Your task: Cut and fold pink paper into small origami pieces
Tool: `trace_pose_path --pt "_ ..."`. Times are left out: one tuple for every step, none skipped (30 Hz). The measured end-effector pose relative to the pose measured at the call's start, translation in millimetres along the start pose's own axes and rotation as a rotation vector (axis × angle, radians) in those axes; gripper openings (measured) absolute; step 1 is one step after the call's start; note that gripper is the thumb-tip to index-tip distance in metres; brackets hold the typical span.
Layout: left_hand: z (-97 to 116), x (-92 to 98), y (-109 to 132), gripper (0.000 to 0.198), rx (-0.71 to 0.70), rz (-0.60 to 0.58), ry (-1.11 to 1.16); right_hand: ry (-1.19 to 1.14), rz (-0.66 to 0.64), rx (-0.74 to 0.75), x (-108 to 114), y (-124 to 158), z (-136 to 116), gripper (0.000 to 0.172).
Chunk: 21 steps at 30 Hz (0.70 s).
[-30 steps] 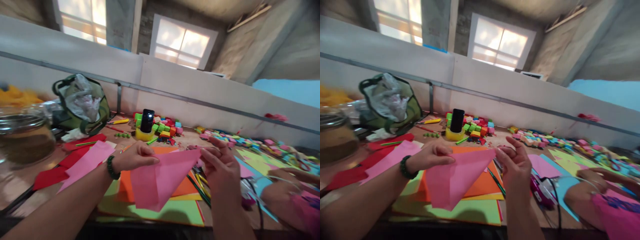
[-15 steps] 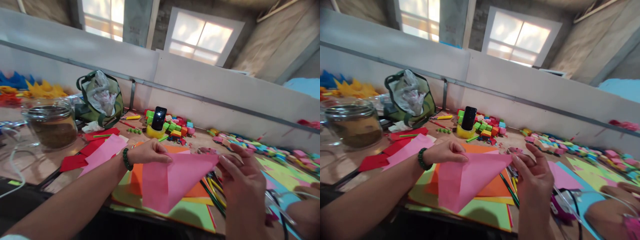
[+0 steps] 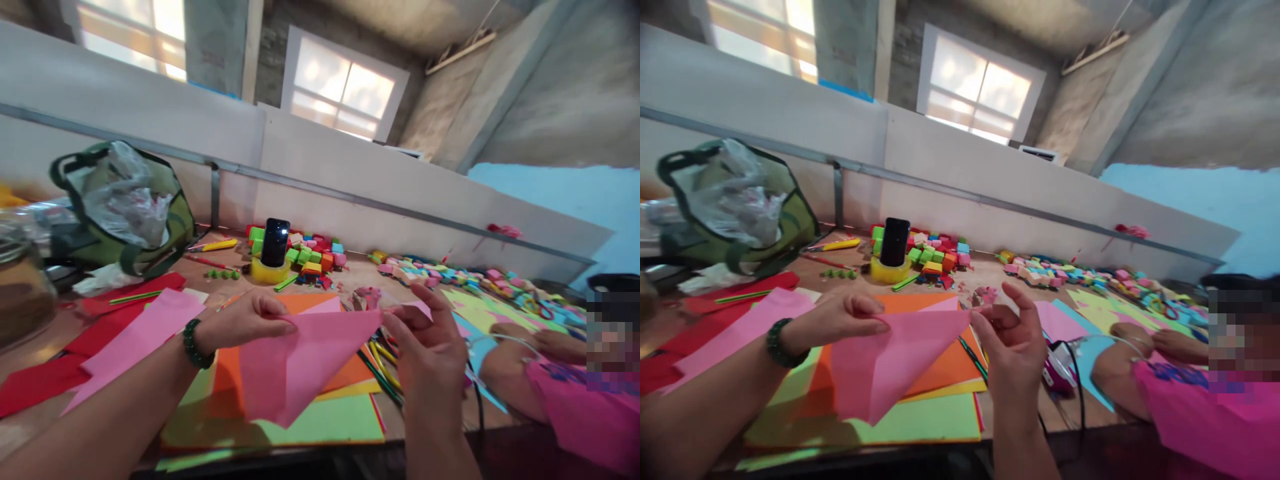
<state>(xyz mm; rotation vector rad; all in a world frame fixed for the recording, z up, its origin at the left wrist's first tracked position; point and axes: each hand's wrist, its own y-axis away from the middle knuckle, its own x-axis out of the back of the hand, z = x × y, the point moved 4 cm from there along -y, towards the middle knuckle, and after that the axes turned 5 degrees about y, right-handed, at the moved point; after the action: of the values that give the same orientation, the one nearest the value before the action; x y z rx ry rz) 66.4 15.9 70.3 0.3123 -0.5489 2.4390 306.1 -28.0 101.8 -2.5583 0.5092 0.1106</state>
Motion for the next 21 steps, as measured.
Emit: trace_pose_path --pt "-1.2 0.4 0.3 0.043 -0.012 0.008 -0.015 0.008 -0.003 0.01 0.2 1.2 -1.0 0.057" --pt "-2.4 0.8 0.8 0.043 -0.013 0.014 -0.032 0.01 -0.003 0.018 0.3 2.5 -2.0 0.057" --pt "-3.6 1.2 1.5 0.044 -0.006 0.021 -0.056 0.006 -0.004 0.022 0.3 3.6 -2.9 0.057" --pt "-4.6 1.5 2.2 0.044 0.005 0.02 -0.085 -0.004 -0.002 0.022 0.4 4.7 -3.7 0.056" --pt "-5.3 1.7 2.9 0.044 0.017 0.014 -0.115 -0.018 0.003 0.019 0.6 5.4 -4.1 0.056" --pt "-5.9 1.9 3.5 0.044 0.028 0.007 -0.138 -0.031 0.004 0.01 0.6 5.8 -3.9 0.055" --pt "-6.0 1.9 4.0 0.044 0.035 -0.004 -0.15 -0.044 0.0 -0.006 0.5 5.7 -2.8 0.054" --pt "-5.9 1.9 4.2 0.044 0.039 -0.014 -0.151 -0.056 -0.007 -0.026 0.4 4.9 -1.0 0.053" --pt "-5.6 1.7 4.3 0.043 0.04 -0.022 -0.147 -0.067 -0.014 -0.044 0.4 3.5 1.6 0.053" --pt "-5.1 1.3 4.2 0.043 0.04 -0.031 -0.138 -0.076 -0.019 -0.063 0.5 1.4 4.6 0.053" --pt "-4.5 1.0 3.9 0.042 0.04 -0.036 -0.127 -0.084 -0.023 -0.082 0.5 -1.1 8.1 0.053" --pt "-4.0 0.6 3.4 0.04 0.042 -0.04 -0.112 -0.094 -0.02 -0.097 0.6 -3.9 11.6 0.052" --pt "-3.6 0.0 2.9 0.038 0.045 -0.047 -0.094 -0.104 -0.013 -0.106 0.6 -6.7 14.6 0.05" --pt "-3.6 -0.1 2.3 0.036 0.055 -0.041 -0.065 -0.111 -0.009 -0.112 0.2 -9.2 17.1 0.048" --pt "-3.7 -0.2 1.7 0.034 0.066 -0.036 -0.035 -0.114 -0.013 -0.115 -0.7 -11.2 18.9 0.045" --pt "-4.1 -0.3 1.3 0.033 0.083 -0.028 -0.016 -0.106 -0.034 -0.117 -2.3 -12.5 20.1 0.043" --pt "-4.6 -0.3 1.0 0.031 0.102 -0.019 0.001 -0.072 -0.077 -0.115 -4.4 -13.1 20.6 0.044" --pt "-5.0 -0.6 0.8 0.029 0.12 -0.017 0.014 -0.003 -0.146 -0.109 -7.1 -13.1 20.9 0.047" --pt "-5.3 -1.1 0.9 0.028 0.137 -0.019 0.023 0.101 -0.236 -0.098 -9.8 -12.4 21.4 0.05" --pt "-5.4 -1.9 1.1 0.027 0.149 -0.028 0.03 0.224 -0.327 -0.081 -11.9 -11.6 22.3 0.051" --pt "-5.2 -2.8 1.4 0.026 0.157 -0.043 0.034 0.346 -0.41 -0.057 -13.0 -11.1 23.6 0.05"
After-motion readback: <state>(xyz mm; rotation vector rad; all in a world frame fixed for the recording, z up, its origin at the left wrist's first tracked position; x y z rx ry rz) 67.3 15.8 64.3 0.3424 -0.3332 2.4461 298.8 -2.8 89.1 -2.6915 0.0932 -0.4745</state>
